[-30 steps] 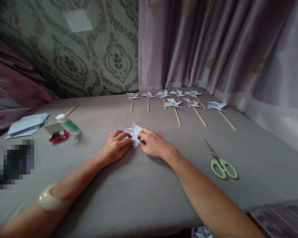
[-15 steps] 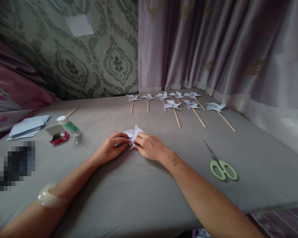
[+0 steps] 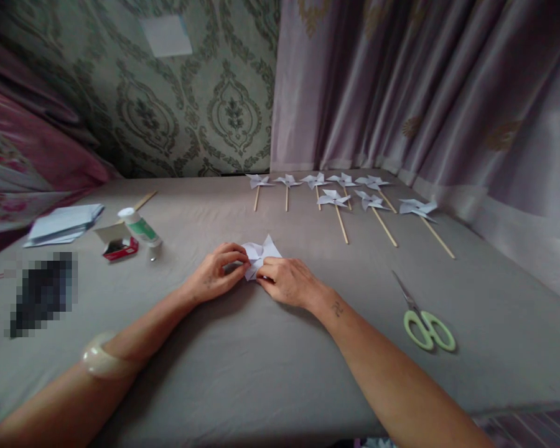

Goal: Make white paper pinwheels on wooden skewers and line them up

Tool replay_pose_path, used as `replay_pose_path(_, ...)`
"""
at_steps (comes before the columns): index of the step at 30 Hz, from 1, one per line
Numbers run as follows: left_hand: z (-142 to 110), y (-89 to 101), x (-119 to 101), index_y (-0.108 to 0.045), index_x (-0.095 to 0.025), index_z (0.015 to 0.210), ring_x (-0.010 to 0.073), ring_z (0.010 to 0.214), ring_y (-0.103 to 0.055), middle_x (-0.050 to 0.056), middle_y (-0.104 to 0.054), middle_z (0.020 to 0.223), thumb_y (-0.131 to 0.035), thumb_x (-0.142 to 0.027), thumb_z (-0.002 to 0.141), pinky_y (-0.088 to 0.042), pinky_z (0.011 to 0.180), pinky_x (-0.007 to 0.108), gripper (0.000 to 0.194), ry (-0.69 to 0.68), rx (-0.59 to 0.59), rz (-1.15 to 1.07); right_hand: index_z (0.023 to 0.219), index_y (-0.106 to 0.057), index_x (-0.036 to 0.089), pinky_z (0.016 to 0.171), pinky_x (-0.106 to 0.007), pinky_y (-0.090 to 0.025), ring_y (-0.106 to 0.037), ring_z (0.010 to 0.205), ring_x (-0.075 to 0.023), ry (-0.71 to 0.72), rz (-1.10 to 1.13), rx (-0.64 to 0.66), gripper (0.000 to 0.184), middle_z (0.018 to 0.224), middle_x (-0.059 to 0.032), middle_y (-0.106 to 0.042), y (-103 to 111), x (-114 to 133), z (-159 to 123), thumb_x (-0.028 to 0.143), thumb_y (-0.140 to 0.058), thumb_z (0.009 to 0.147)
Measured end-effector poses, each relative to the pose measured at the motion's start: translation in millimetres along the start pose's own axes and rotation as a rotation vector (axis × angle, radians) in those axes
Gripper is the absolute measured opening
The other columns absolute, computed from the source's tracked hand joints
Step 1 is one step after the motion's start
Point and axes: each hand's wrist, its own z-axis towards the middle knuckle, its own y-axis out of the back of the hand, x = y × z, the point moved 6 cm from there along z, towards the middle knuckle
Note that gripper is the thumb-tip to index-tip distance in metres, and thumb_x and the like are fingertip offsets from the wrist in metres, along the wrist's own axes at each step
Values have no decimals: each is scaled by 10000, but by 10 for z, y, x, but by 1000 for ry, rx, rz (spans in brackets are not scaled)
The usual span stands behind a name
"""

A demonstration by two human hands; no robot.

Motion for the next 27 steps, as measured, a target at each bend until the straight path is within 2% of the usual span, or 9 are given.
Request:
replay_pose_path(4,-5,-59,53,-688,-178,933,203,880,-567,79,-666,949,-547,-214,810,-458,821,361,191,-14,-41,80,828,-686,191,675,-244,-387,-571,725,-132,-2,29,3,148,788,-33,-640,12,9,4,188,-546,875)
replay_pose_path(10,-31,-137,58,-680,-186,990,218,922,-552,86,-654,978,-514,-212,840,-442,827,385,225,-44,9,161,804,-673,182,688,-242,-388,-561,716,-131,-9,46,3,149,769,-32,-630,7,3,6,197,-543,874)
replay_pose_path(14,-34,-149,8,-685,-174,960,222,941,-534,94,-644,979,-472,-232,872,-428,813,376,238,-68,66,210,799,-667,179,693,-242,-390,-563,719,-132,-29,56,7,147,770,-32,-634,3,3,8,198,-542,873)
replay_pose_path(19,-31,-135,-38,-688,-176,947,232,958,-522,94,-646,999,-492,-191,833,-417,819,383,227,-56,112,229,787,-664,182,685,-240,-389,-554,701,-126,-59,99,5,138,764,-25,-635,23,-9,16,185,-545,857)
replay_pose_path(27,-28,-149,-31,-685,-186,1002,244,991,-512,83,-655,1049,-481,-186,825,-407,838,402,270,-64,114,218,755,-674,180,613,-225,-378,-529,629,-103,-240,232,-60,123,705,-2,-623,47,-100,37,182,-567,815)
